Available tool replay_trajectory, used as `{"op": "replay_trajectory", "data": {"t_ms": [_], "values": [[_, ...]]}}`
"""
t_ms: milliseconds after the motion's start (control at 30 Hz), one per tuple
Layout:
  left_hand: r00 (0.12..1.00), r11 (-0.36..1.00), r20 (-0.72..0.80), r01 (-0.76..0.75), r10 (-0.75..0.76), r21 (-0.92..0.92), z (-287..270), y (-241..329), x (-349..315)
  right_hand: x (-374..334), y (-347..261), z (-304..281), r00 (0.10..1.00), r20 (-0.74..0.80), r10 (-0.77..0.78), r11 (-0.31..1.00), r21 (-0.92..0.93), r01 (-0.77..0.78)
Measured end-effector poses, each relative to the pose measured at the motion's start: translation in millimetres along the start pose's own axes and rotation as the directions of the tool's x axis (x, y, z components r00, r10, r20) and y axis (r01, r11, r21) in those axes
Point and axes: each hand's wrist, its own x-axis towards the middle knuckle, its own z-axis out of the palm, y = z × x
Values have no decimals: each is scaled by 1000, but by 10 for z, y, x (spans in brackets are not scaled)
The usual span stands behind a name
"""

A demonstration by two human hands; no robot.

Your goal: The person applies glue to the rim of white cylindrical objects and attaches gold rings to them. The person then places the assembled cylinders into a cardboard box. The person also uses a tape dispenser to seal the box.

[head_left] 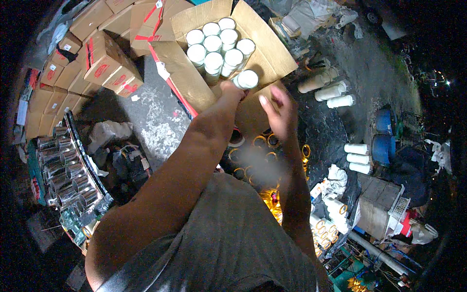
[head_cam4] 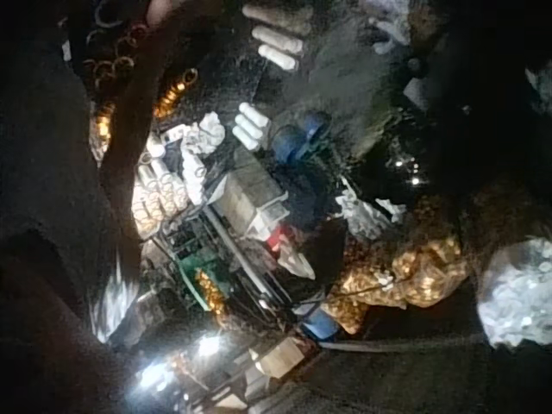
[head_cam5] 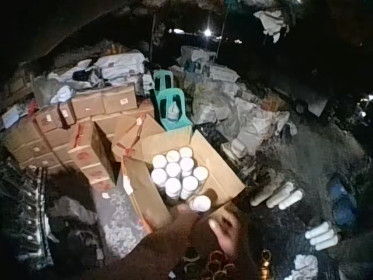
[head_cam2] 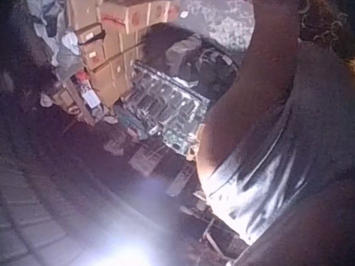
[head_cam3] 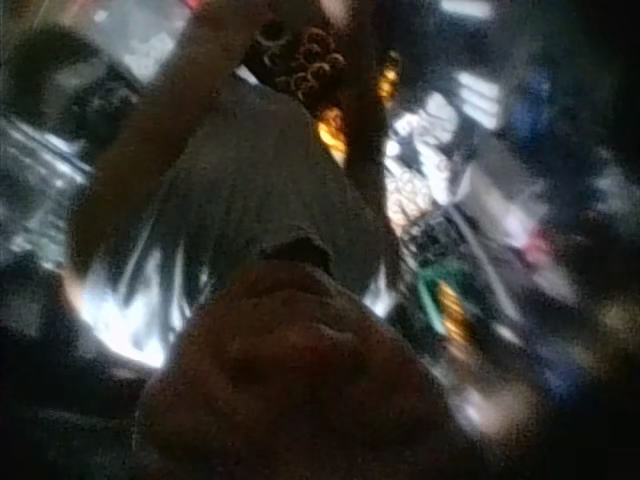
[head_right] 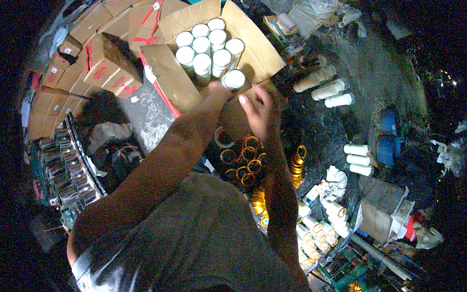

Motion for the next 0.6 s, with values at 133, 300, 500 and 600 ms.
{"op": "replay_trajectory", "data": {"t_ms": [133,300,500,600], "values": [[993,994,-54,-100,102,38,-141,70,17,1041,241,560,953,299,-52,941,-304,147],[980,981,-112,-149,163,122,-205,29,68,1473,544,982,820,568,76,951,-287,110],[966,948,-128,-187,225,257,-212,35,10,1603,627,1349,801,587,122,900,-406,160],[961,924,-108,-208,254,321,-254,37,-150,1447,518,1417,826,564,11,974,-192,118]]}}
